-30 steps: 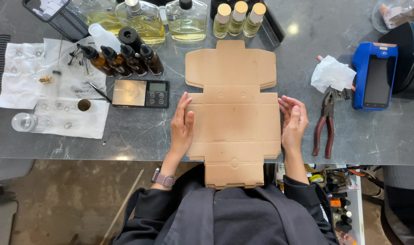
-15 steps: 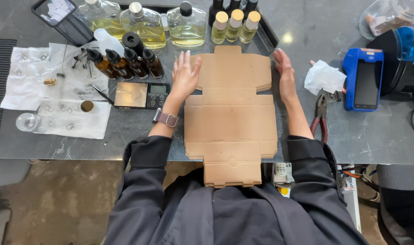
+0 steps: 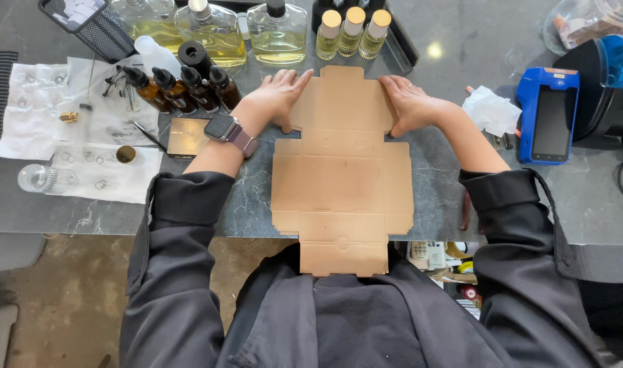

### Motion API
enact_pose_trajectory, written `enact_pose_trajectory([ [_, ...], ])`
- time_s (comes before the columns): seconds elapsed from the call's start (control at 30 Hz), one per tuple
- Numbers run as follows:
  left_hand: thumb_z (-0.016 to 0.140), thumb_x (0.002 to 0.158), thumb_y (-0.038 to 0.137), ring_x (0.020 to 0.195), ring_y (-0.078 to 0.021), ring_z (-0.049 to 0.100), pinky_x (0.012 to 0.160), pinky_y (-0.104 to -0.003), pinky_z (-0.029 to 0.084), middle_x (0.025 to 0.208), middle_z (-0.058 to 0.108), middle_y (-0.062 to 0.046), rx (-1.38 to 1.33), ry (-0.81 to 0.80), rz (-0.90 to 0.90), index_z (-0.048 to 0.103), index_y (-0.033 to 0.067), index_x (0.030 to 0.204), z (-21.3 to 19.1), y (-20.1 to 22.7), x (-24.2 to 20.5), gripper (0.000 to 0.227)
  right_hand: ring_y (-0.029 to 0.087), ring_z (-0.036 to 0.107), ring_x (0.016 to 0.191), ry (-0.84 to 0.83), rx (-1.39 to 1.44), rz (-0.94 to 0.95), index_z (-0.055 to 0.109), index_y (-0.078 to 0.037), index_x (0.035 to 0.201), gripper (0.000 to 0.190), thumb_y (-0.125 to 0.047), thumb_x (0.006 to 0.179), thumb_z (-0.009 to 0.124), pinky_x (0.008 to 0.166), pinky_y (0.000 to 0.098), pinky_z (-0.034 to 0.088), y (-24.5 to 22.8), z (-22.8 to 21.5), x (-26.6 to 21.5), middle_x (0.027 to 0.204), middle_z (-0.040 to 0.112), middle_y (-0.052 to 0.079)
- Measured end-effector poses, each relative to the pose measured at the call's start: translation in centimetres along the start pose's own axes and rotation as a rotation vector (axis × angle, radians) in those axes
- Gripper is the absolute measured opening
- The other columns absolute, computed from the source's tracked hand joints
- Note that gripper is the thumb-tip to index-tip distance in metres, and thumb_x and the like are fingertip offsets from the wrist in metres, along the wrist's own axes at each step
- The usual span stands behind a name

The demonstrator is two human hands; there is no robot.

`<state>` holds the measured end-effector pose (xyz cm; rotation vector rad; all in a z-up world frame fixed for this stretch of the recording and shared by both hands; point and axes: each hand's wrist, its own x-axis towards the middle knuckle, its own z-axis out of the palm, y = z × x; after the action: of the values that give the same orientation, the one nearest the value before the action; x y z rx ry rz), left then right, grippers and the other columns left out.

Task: The person assembles several cardboard boxes by hand on a counter. The person takes flat cardboard templates, folds the sides and flaps to form the box shape, and stacks the completed boxes together.

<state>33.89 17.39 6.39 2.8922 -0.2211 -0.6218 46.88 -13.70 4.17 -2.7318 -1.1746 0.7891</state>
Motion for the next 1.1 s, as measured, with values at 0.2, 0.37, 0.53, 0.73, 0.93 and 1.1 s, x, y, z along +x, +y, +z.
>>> enact_pose_trajectory([
  [0.2,0.092,0.054,0.035,0.108,-0.0450,0.053,0.096,-0.052,0.044,0.122,0.048,-0.026,0.081,0.188,0.170,-0.002,0.0115,0.166,1.7,-1.0,1.2,0.148,0.043,0.031,0.145,0.123,0.029,-0.205,0.017,0.002,0.156,0.130,-0.028,0.053,0.090,0.122,0.0498,0.024,-0.2,-0.5,-0.9,0.149,0.034,0.026],
  [0.37,0.094,0.055,0.042,0.110,-0.0445,0.052,0.094,-0.052,0.045,0.121,0.052,-0.027,0.036,0.229,0.219,-0.007,0.0101,0.165,1.9,-2.1,1.4,0.152,0.043,0.018,0.154,0.093,0.060,-0.155,0.011,-0.002,0.160,0.133,-0.030,0.057,0.090,0.126,0.0480,0.017,0.3,-0.4,-0.7,0.162,0.024,0.024],
  [0.53,0.095,0.057,0.041,0.111,-0.0449,0.050,0.098,-0.049,0.043,0.123,0.052,-0.028,-0.030,0.277,0.256,-0.011,0.0095,0.164,2.7,-2.8,1.2,0.153,0.040,0.033,0.143,0.131,0.054,-0.204,0.022,-0.002,0.155,0.125,-0.027,0.053,0.091,0.119,0.0476,0.028,-0.1,-0.6,-0.8,0.150,0.035,0.022],
  [0.73,0.097,0.053,0.031,0.128,-0.0483,0.045,0.110,-0.042,0.038,0.135,0.048,-0.035,-0.135,0.265,0.267,-0.017,0.0083,0.161,2.7,-2.0,-0.6,0.158,0.038,0.028,0.149,0.040,0.125,-0.085,0.015,-0.009,0.160,0.122,-0.023,0.061,0.085,0.119,0.0492,0.028,-2.1,-1.8,-3.8,0.161,0.024,0.017],
  [0.93,0.068,0.102,0.020,0.159,-0.0318,0.005,0.131,-0.043,0.006,0.171,0.004,-0.022,-0.522,0.537,0.034,0.000,-0.0030,0.160,2.2,5.9,-15.5,0.092,0.030,0.030,0.154,0.631,0.649,-0.077,0.011,-0.014,0.163,0.083,-0.021,0.101,0.067,0.117,0.0444,0.035,-4.7,2.4,-15.9,0.166,0.030,0.022],
  [1.1,0.051,0.107,0.047,0.116,-0.0403,0.053,0.100,-0.052,0.044,0.127,0.050,-0.020,-0.554,0.915,-0.325,0.051,-0.0001,0.150,16.4,7.8,-16.0,0.064,0.036,0.055,0.106,0.980,0.381,0.217,0.065,-0.011,0.144,0.043,-0.026,0.104,0.065,0.092,0.0459,0.049,-4.5,17.5,-16.5,0.114,0.056,0.012],
])
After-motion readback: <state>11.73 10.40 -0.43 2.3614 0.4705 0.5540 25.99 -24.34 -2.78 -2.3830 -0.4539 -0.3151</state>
